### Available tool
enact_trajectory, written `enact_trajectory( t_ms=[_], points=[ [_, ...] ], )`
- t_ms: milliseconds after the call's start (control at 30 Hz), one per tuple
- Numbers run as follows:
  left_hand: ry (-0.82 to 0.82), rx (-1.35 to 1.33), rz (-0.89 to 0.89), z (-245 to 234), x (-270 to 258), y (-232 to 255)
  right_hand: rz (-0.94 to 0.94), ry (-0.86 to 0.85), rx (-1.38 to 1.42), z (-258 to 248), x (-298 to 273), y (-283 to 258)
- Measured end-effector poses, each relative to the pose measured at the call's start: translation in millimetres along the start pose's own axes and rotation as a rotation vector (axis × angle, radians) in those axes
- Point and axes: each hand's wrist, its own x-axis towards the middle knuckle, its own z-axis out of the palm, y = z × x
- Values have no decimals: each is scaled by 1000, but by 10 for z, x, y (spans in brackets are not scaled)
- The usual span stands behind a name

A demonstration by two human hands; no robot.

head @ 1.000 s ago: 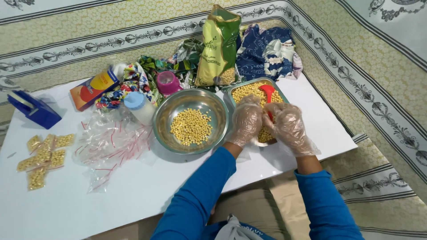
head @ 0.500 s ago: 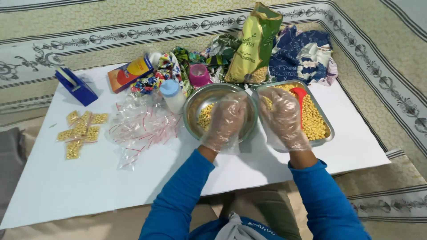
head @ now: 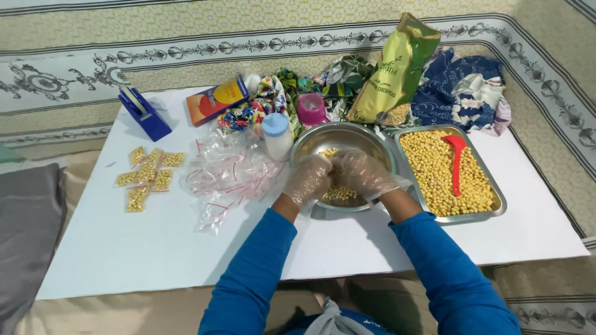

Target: Sorting and transferring nuts from a tray to a bowl using a scoop and hands

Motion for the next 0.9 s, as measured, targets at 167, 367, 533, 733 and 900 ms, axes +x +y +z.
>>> enact_trajectory(
  t_ms=[167,367,533,733,900],
  points=[
    [156,133,244,44,81,-274,-16,44,-185,522,16,438],
    [259,132,359,199,232,-508,226,-71,-222,791,75,560],
    [357,116,443,334,342,-670,323,-98,-119,919,51,738],
    [832,-248,872,-267,-118,-484,-798,130,1730,-440,381,-195],
    [1463,-232,828,-551,222,-896,612,322,1311,-637,888,-561]
  ],
)
